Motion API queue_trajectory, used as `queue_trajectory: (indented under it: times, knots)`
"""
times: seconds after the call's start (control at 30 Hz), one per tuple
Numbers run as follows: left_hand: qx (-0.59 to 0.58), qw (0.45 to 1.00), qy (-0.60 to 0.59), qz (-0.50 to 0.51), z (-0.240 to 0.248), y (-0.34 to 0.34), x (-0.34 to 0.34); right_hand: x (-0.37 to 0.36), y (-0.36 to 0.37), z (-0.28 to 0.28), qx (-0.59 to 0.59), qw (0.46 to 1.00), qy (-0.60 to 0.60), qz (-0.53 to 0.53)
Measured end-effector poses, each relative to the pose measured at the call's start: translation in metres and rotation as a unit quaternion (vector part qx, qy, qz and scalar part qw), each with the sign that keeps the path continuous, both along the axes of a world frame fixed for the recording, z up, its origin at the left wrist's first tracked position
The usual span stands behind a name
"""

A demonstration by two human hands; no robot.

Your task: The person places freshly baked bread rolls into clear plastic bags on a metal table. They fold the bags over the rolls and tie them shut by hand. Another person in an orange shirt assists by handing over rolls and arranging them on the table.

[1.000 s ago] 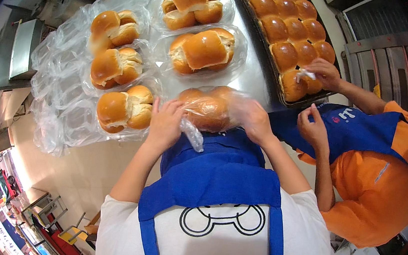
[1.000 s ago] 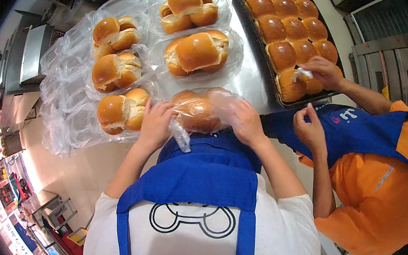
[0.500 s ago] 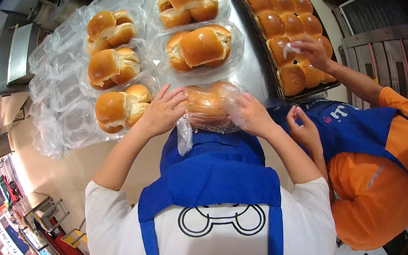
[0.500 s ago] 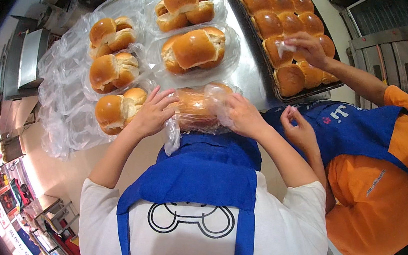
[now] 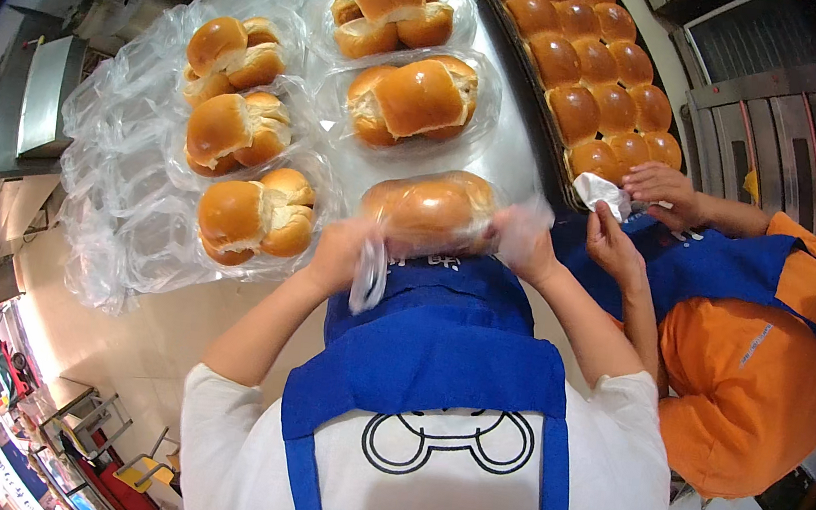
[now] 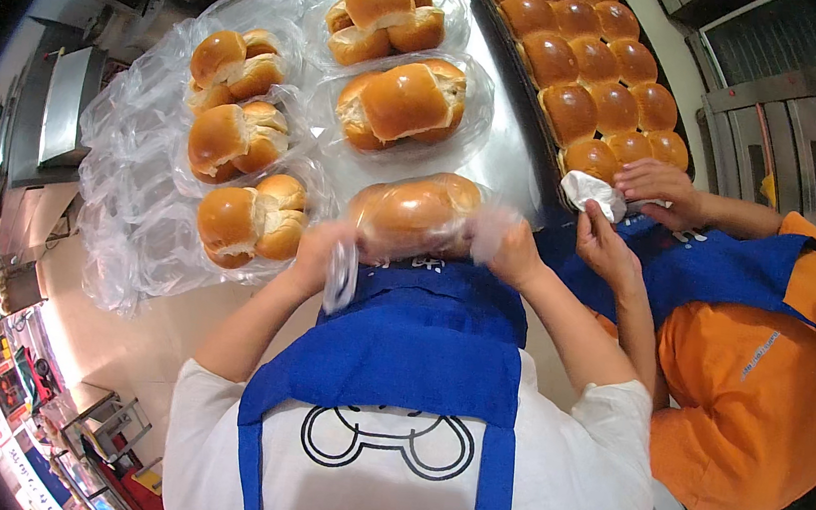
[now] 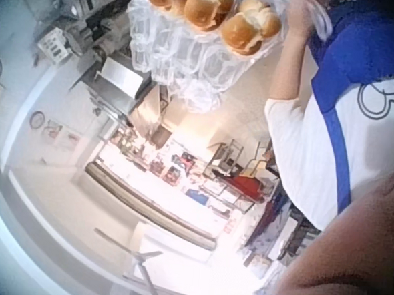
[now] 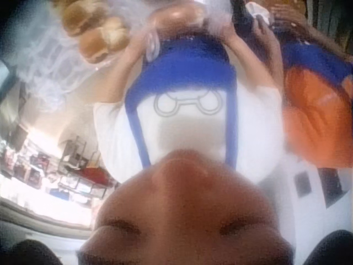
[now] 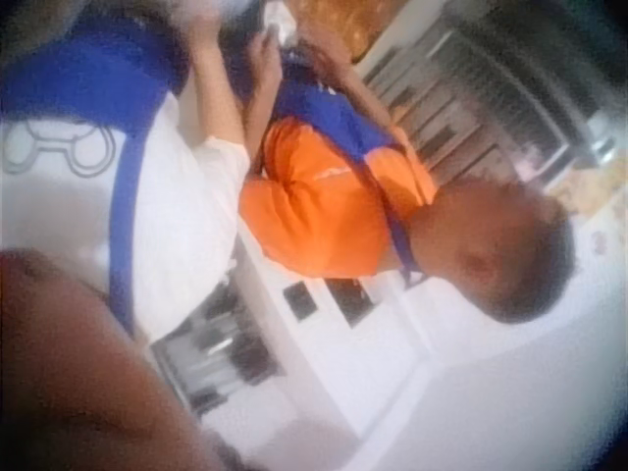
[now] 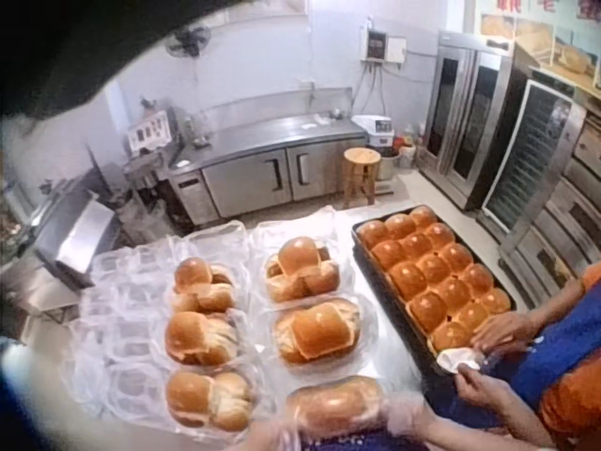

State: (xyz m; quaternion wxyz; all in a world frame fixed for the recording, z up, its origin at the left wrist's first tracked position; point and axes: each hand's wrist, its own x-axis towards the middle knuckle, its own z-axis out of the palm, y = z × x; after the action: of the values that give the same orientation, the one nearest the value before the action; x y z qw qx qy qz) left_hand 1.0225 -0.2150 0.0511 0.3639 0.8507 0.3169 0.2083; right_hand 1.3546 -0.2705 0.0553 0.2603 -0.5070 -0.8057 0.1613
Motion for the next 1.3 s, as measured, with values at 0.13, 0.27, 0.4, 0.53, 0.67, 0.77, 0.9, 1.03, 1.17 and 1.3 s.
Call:
queue_trajectory:
  times: [0.13,0.27,0.4,0.53,0.67,0.77,0.9,1.03,1.17,1.3]
  knots:
    - [-0.272,0.905,-0.197,0.262,-0.013,0.017,0.037,-0.024,0.03,-0.008,-0.122,0.957,0.177,-0.197]
    - [-0.421,0.814,-0.181,0.357,-0.022,0.011,0.035,-0.031,0.022,0.001,-0.087,0.973,0.09,-0.194]
    - [-0.531,0.727,-0.256,0.352,-0.038,0.008,0.041,-0.031,0.026,-0.03,-0.096,0.972,-0.075,-0.201]
    - [-0.669,0.62,-0.25,0.325,-0.053,0.015,0.032,-0.054,0.04,0.004,-0.141,0.969,-0.147,-0.143]
    - [-0.729,0.574,-0.251,0.275,-0.064,0.027,0.019,-0.061,0.071,0.014,0.233,0.954,-0.142,0.127]
    - [-0.776,0.47,-0.315,0.278,-0.073,0.026,0.008,-0.068,0.086,0.015,0.265,0.903,-0.22,0.257]
    - [-0.665,0.45,-0.459,0.381,-0.02,0.013,0.016,-0.055,0.089,0.012,0.114,0.918,-0.297,0.237]
    - [-0.48,0.733,-0.306,0.372,-0.04,-0.033,0.012,-0.059,0.086,0.008,0.061,0.936,-0.267,0.222]
    - [-0.507,0.784,-0.246,0.259,0.017,-0.015,0.061,-0.058,0.082,0.003,0.068,0.95,-0.231,0.2]
    - [-0.293,0.937,-0.103,0.158,0.02,0.007,0.079,-0.052,0.078,-0.001,0.105,0.983,-0.116,0.093]
